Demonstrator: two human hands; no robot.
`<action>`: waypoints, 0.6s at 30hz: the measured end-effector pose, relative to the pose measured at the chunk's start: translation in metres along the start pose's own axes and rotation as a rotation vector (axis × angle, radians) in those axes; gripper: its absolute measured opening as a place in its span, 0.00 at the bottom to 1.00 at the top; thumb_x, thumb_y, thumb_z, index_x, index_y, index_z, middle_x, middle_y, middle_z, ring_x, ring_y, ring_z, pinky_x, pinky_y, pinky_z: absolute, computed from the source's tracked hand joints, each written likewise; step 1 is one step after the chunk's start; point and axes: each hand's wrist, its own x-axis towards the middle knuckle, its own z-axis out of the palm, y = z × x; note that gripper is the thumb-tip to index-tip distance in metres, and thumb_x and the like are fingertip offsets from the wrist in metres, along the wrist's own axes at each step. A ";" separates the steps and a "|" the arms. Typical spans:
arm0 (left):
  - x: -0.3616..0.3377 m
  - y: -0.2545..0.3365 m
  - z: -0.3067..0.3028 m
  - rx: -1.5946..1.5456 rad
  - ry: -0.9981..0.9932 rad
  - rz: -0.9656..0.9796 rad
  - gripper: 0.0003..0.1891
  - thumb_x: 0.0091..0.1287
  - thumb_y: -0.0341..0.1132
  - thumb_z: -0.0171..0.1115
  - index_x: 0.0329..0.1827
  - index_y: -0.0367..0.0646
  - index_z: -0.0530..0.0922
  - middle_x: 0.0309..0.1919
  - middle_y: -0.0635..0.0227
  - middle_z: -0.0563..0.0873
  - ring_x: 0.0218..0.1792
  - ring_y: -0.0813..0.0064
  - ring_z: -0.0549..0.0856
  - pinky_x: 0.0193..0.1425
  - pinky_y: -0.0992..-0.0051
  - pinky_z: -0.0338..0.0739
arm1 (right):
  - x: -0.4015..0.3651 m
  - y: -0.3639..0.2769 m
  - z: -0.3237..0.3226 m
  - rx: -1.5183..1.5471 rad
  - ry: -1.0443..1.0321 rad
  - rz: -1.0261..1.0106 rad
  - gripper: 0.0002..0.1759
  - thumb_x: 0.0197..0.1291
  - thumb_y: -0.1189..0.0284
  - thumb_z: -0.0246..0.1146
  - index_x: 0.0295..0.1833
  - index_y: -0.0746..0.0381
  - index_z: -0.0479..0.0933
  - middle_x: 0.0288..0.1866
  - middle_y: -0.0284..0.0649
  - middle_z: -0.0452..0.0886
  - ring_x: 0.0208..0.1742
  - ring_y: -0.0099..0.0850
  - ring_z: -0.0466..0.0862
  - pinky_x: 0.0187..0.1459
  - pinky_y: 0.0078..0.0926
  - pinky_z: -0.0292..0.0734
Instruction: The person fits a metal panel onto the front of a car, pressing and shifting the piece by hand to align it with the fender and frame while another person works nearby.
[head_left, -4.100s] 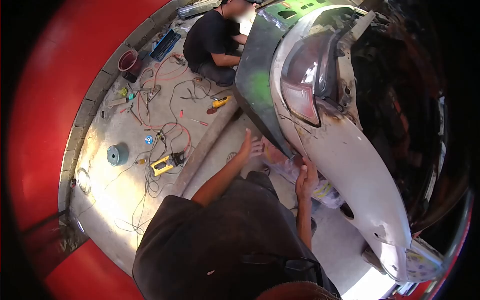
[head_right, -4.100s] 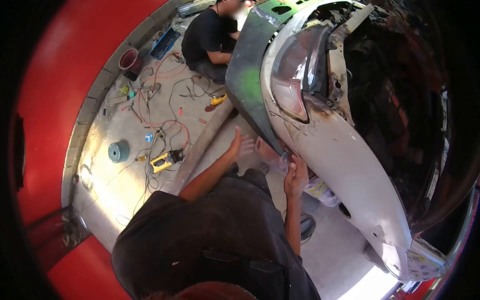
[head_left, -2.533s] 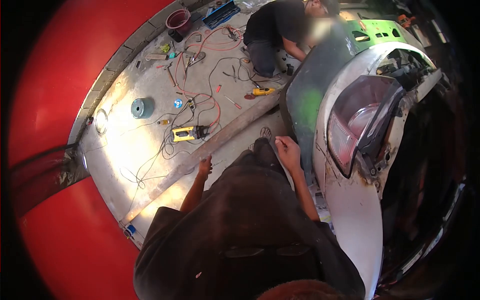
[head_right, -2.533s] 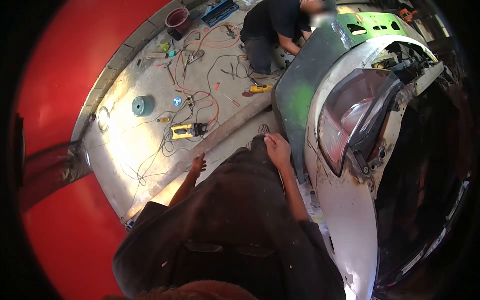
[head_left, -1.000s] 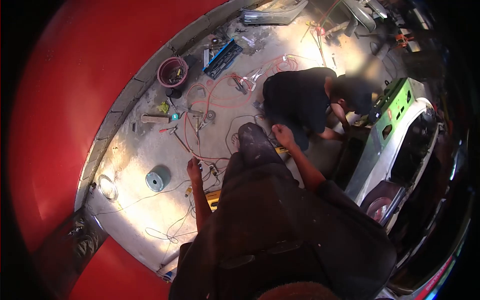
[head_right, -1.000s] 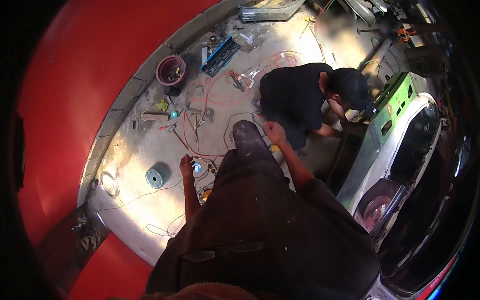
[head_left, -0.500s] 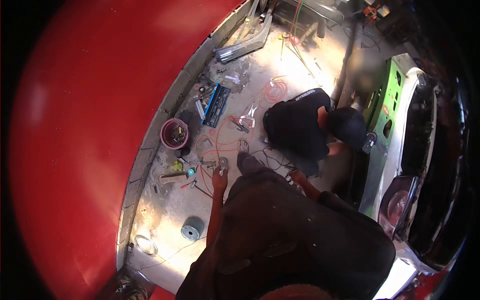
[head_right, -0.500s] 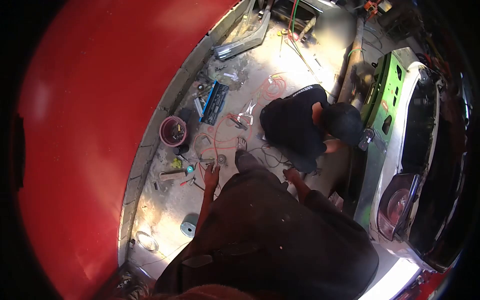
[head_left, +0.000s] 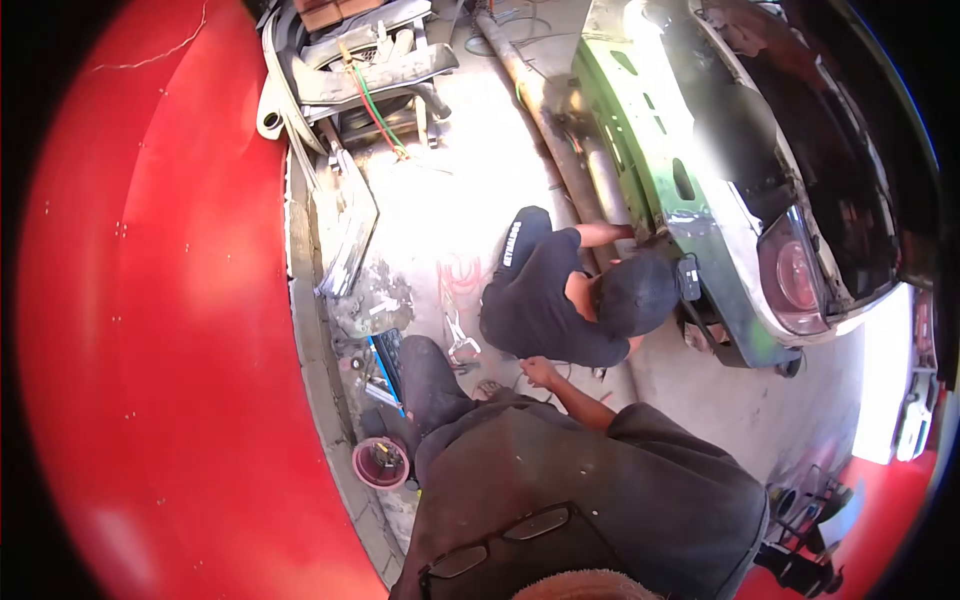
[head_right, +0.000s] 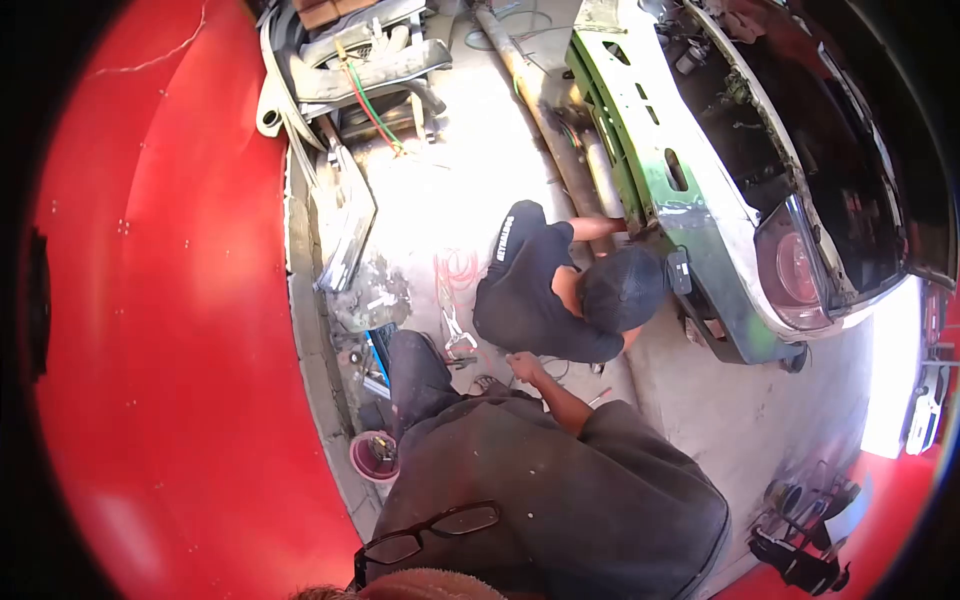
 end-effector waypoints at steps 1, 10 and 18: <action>0.016 0.027 -0.011 0.003 -0.014 0.024 0.41 0.75 0.67 0.47 0.49 0.28 0.85 0.43 0.42 0.88 0.44 0.52 0.87 0.50 0.51 0.79 | 0.001 -0.010 0.007 0.025 -0.003 0.038 0.24 0.71 0.51 0.61 0.47 0.65 0.83 0.36 0.36 0.84 0.28 0.29 0.84 0.29 0.32 0.82; 0.197 0.273 -0.115 -0.020 -0.004 0.177 0.40 0.76 0.66 0.45 0.55 0.32 0.84 0.45 0.45 0.88 0.48 0.54 0.86 0.52 0.53 0.80 | 0.064 -0.070 0.045 0.164 0.168 0.206 0.27 0.70 0.50 0.62 0.46 0.67 0.85 0.35 0.40 0.85 0.32 0.32 0.86 0.33 0.38 0.82; 0.253 0.553 -0.232 -0.636 -0.289 0.418 0.34 0.81 0.59 0.44 0.69 0.35 0.77 0.58 0.54 0.85 0.54 0.59 0.85 0.57 0.62 0.80 | 0.104 -0.279 0.008 0.279 0.310 -0.053 0.23 0.73 0.51 0.60 0.38 0.60 0.82 0.28 0.30 0.79 0.29 0.22 0.81 0.27 0.25 0.76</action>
